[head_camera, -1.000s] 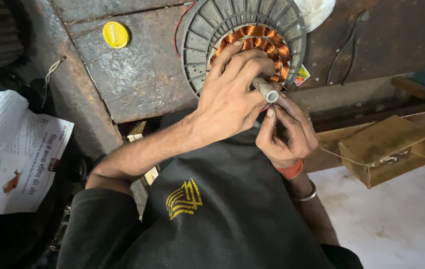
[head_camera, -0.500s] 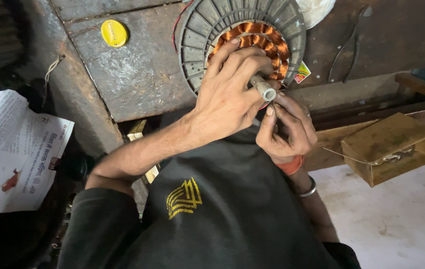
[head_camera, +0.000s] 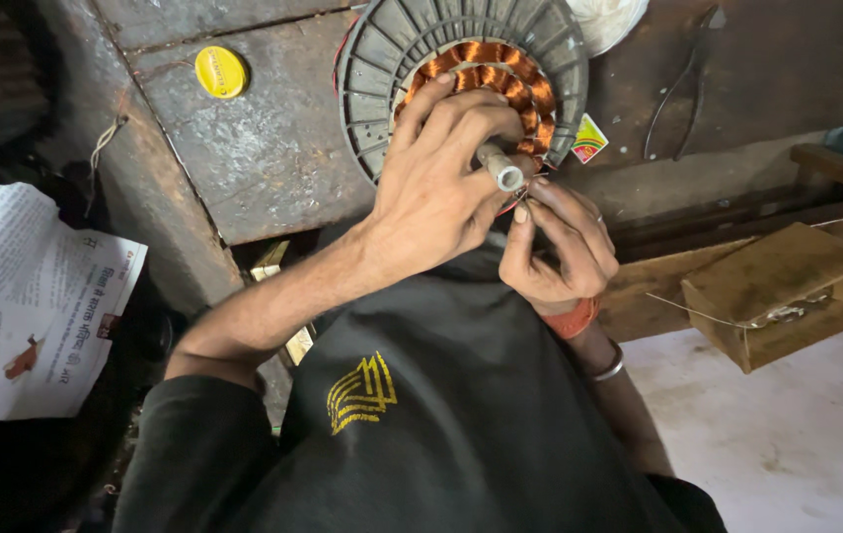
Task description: The person uses pliers to strip the insulation from the ends of two wires connected to a motor stator. They then twist the exposed wire ends together and trim the excess with the pliers.
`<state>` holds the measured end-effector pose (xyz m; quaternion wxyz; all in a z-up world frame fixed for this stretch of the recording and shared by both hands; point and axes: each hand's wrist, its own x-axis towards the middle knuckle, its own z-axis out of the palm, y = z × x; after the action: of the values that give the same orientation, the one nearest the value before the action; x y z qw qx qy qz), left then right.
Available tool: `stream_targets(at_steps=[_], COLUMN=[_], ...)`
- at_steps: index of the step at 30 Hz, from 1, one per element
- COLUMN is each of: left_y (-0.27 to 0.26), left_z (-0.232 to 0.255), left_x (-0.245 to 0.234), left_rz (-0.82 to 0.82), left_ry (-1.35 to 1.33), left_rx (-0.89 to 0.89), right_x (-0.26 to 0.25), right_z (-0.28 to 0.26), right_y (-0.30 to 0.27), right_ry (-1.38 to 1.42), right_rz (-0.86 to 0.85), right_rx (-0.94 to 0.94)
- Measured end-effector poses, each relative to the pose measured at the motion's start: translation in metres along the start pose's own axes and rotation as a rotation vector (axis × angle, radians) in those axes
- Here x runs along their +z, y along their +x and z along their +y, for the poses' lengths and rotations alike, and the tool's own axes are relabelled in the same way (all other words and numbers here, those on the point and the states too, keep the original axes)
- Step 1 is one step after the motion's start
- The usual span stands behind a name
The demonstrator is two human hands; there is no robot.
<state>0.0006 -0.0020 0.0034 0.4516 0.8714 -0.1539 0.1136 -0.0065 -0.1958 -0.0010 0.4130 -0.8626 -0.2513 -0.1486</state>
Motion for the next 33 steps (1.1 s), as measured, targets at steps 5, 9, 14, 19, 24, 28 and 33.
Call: stream_targets(at_steps=[5,9,14,19,24,28,33], left_y=[0.001,0.002,0.001,0.002,0.001,0.001,0.001], left_z=[0.003,0.003,0.003,0.003,0.003,0.005,0.004], left_x=[-0.004,-0.005,-0.008,-0.009,-0.006,-0.004,-0.003], left_rz=[-0.005,-0.015,-0.049,-0.030,-0.016,-0.013,0.002], left_ry=[-0.011,-0.010,-0.025,-0.050,-0.018,-0.015,-0.023], left_rx=[-0.002,0.006,0.004,0.025,0.016,0.006,0.013], right_x=[-0.006,-0.015,-0.031,-0.032,-0.030,-0.034,-0.035], right_z=[-0.002,-0.002,-0.003,-0.003,-0.009,-0.014,-0.015], right_y=[0.000,0.000,0.005,0.015,0.017,0.020,0.029], right_ry=[0.048,0.106,0.263,0.128,0.048,0.055,0.036], right_rz=[-0.007,-0.047,-0.087,-0.212,-0.244,-0.274,-0.289], right_rx=[0.035,0.146,0.383,0.217,0.257,0.298,0.257])
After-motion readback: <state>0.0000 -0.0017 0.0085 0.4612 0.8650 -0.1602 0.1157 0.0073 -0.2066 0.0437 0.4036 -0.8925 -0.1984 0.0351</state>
